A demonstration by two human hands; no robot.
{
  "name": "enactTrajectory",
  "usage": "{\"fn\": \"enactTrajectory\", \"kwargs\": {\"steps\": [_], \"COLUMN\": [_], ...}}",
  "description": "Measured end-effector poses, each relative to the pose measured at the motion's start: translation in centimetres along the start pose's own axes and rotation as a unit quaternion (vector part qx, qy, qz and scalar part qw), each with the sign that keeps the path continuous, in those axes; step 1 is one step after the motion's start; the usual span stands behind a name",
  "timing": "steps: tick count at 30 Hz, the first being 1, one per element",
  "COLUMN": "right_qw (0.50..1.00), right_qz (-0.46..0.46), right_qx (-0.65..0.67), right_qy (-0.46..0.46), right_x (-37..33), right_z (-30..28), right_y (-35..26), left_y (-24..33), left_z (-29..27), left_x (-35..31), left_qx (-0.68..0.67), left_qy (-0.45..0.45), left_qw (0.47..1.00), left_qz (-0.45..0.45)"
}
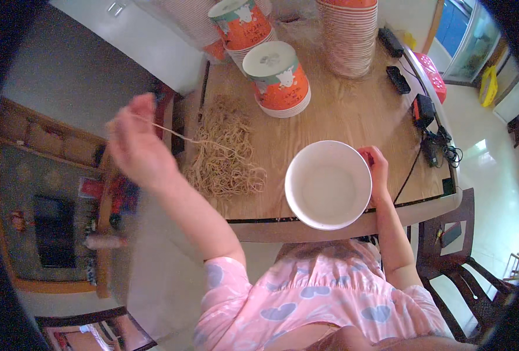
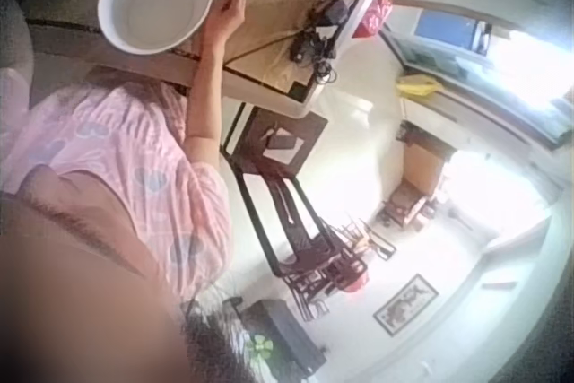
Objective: Thread a thin string through pre-drilled holes in the rim of a paper bowl or cup.
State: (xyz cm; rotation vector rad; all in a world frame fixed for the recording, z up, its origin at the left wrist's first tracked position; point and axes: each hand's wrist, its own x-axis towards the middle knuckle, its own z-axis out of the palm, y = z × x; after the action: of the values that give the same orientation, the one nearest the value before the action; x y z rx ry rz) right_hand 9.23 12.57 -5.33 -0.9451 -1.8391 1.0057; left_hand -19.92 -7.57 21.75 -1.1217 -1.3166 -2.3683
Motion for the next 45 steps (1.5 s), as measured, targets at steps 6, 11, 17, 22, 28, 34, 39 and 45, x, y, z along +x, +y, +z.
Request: {"fn": "enactTrajectory", "kwargs": {"steps": [6,11,17,22,28,34,39,45], "right_qw": [0.998,0.977,0.987,0.976,0.980,0.979,0.975,0.977], "right_qz": [0.039,0.086,-0.030,-0.006,-0.074,-0.140,-0.167,-0.169], "right_qx": [0.045,0.197,-0.041,-0.066,-0.127,-0.117,-0.110,-0.078], "right_qy": [0.000,0.021,-0.152,-0.205,-0.133,-0.094,-0.096,-0.103], "right_x": [0.0,1.2,0.0,-3.8,-3.4,-3.0,-3.0,-2.9], "right_z": [-0.1,-2.4,-4.3,-5.5,-5.4,-4.5,-4.3,-4.3], "right_y": [0.3,-4.4,-12.9,-15.1,-14.5,-14.3,-14.2,-14.2], "left_y": [3.2,-1.3,-7.1,-7.9,-5.9,-2.9,-3.0,-3.2], "left_z": [2.9,7.5,8.6,9.2,9.4,9.2,8.6,8.7], "left_x": [-3.7,-14.7,-16.9,-15.5,-15.1,-15.5,-15.8,-16.6], "left_qx": [0.122,0.213,0.264,0.236,0.270,0.196,0.203,0.155], "left_qy": [-0.030,-0.383,-0.510,-0.577,-0.644,-0.605,-0.591,-0.493], "left_qw": [0.991,0.871,0.790,0.744,0.691,0.723,0.704,0.800], "left_qz": [0.034,-0.223,-0.215,-0.243,-0.187,-0.270,-0.337,-0.304]}}
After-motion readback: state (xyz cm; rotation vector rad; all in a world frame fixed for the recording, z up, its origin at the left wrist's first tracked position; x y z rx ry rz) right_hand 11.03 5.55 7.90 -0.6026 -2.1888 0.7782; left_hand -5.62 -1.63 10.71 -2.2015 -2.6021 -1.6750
